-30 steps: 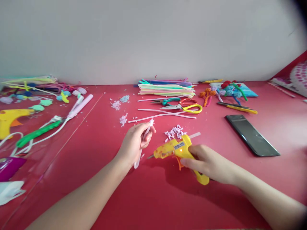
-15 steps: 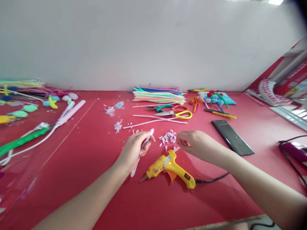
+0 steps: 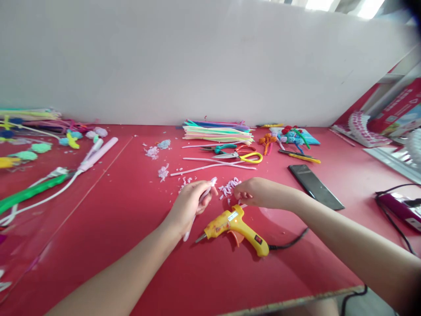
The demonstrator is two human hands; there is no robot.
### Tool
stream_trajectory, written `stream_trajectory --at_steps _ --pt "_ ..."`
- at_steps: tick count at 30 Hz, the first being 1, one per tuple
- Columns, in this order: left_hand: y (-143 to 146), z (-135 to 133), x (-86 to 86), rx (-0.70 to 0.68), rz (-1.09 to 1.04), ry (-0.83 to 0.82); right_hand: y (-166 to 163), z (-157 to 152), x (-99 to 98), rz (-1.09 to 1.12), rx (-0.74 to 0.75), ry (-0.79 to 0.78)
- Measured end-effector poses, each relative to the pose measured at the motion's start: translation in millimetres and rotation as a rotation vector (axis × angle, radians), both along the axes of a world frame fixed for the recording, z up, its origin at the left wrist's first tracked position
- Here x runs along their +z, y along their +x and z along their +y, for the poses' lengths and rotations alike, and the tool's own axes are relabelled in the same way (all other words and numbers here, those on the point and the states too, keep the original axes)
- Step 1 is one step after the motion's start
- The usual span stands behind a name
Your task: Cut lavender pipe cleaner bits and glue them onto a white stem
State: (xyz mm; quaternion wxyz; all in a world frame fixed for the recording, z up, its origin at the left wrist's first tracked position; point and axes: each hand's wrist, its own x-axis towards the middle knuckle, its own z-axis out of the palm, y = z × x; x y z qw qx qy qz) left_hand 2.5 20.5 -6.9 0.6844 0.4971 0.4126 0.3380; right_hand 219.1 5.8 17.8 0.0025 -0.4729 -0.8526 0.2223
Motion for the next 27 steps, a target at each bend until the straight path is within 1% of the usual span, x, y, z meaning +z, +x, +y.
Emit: stream_trajectory --at_steps 5,8,9,11,13,15,17,20,23,24,27 --pt "0 0 1.5 0.004 0.013 -0.01 -2 5 -3.5 -0.046 0.006 -0.005" --pt "0 -1 3.7 0.006 0.002 -0.041 -3 6 0.8 -0.034 -0.034 0.036" --pt "0 -2 4.4 0.003 -0.008 -0.053 -3 5 2.9 0.0 -0.064 0.055" --pt "0 -2 5.2 -0.013 -0.034 -0.087 -7 2 6.5 0.152 -0.148 0.079" --pt "0 -4 5.3 -0.033 -0.059 -0.124 -12 -5 6.9 0.378 -0.226 0.081" --pt "0 -5 4.8 -0.054 -0.075 -0.149 -19 -12 3.6 0.562 -0.278 0.062" --pt "-1 -6 4.5 -0.073 -0.075 -0.154 -24 -19 -2.1 0.69 -0.348 0.016" --pt "-2 -8 5.0 -0.108 -0.044 -0.143 -26 -25 -9.7 0.82 -0.46 -0.043" --pt "-2 -7 6.4 -0.127 -0.002 -0.13 -25 -27 -11.6 0.869 -0.543 -0.015" --pt "-2 -7 6.8 -0.125 0.01 -0.131 -25 -27 -11.2 0.898 -0.566 -0.038" --pt "-1 -8 8.2 -0.118 0.028 -0.127 -27 -30 -8.7 1.038 -0.594 -0.201"
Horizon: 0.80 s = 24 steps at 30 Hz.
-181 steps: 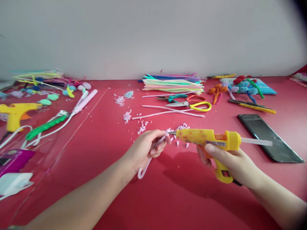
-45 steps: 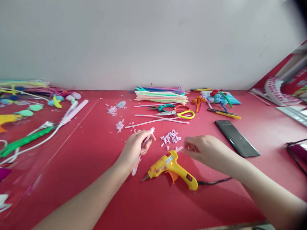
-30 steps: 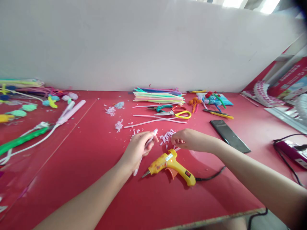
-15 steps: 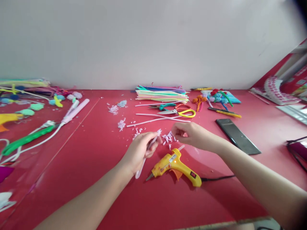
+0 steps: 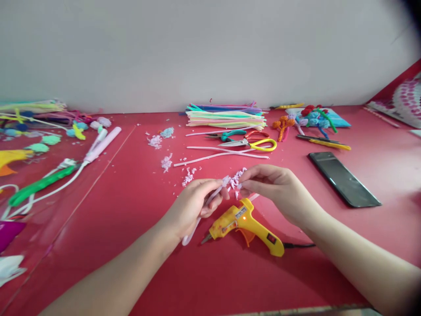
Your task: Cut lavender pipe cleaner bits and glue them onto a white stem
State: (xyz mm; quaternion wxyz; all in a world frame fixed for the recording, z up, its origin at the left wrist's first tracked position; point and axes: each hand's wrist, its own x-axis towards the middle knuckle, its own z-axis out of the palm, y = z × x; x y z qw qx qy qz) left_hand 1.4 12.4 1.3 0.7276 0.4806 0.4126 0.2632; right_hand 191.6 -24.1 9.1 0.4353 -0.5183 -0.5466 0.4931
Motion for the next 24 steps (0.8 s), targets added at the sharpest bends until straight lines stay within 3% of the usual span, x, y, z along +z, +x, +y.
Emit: stream_trajectory --at_steps 3,8,15,24 --pt "2 -3 2.4 -0.018 0.012 0.016 -6 -3 2.1 0.057 0.029 0.001" --pt "6 -9 8.2 -0.071 0.018 -0.02 -10 -3 2.4 -0.142 -0.031 0.143" --pt "7 -10 9.2 -0.07 0.009 -0.05 -12 -3 2.4 -0.213 -0.057 0.143" --pt "7 -12 10.4 -0.077 0.108 0.11 -11 -5 3.7 -0.29 -0.062 0.157"
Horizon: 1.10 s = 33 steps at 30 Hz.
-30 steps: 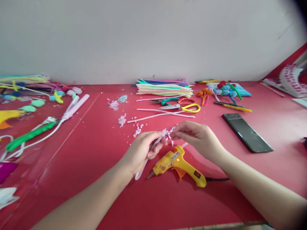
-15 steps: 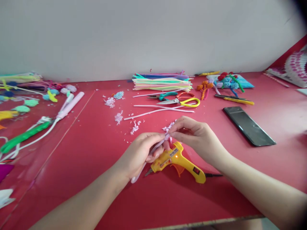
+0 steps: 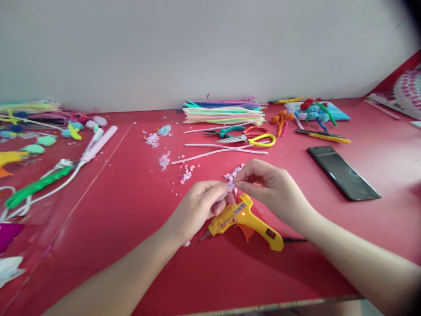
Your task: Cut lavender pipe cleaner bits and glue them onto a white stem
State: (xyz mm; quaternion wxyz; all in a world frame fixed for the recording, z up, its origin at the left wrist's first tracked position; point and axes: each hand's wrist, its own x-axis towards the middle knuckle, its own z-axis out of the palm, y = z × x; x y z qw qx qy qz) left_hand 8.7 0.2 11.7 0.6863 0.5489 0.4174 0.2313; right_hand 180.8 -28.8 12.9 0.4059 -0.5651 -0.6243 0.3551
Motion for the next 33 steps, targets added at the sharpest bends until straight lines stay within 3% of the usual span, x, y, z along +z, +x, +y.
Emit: stream_trajectory --at_steps 22,33 --pt "-1.3 -0.4 0.1 -0.057 0.083 0.045 -2.6 -2.8 0.9 -0.154 -0.017 0.223" --pt "-1.9 -3.8 2.1 -0.089 0.184 0.221 -2.5 -3.7 0.1 -0.174 -0.007 0.264"
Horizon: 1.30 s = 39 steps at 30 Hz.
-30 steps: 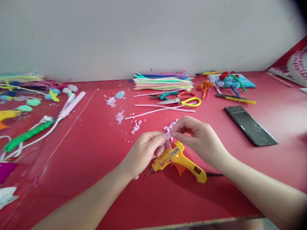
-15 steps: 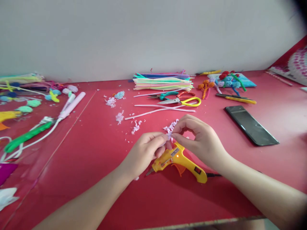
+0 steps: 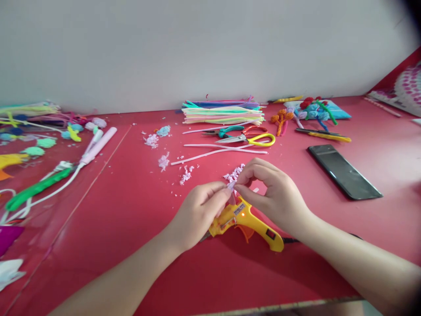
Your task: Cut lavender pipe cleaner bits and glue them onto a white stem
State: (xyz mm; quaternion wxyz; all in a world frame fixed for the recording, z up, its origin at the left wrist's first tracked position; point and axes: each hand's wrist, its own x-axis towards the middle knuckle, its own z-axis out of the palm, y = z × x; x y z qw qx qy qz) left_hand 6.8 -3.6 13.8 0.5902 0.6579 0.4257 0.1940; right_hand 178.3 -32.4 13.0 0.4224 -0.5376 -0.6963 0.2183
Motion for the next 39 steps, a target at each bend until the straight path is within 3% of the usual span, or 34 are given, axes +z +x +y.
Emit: stream_trajectory --at_steps 5,17,25,34,39 --pt "2.7 -0.2 2.7 0.0 -0.016 0.008 1.0 -0.6 -0.9 -0.002 0.008 0.041" --pt "-1.2 3.1 -4.8 -0.071 -0.131 -0.179 4.9 -1.6 -1.6 -0.077 0.047 0.256" --pt "0.4 2.6 -4.7 -0.066 -0.146 -0.242 4.6 -3.0 -5.2 -0.108 0.045 0.284" --pt "1.9 1.5 -4.3 -0.064 -0.099 -0.183 4.5 -2.2 -7.1 -0.114 0.05 0.247" --pt "3.5 -2.8 1.9 -0.039 -0.034 -0.03 4.4 -3.6 -7.2 -0.117 0.042 0.235"
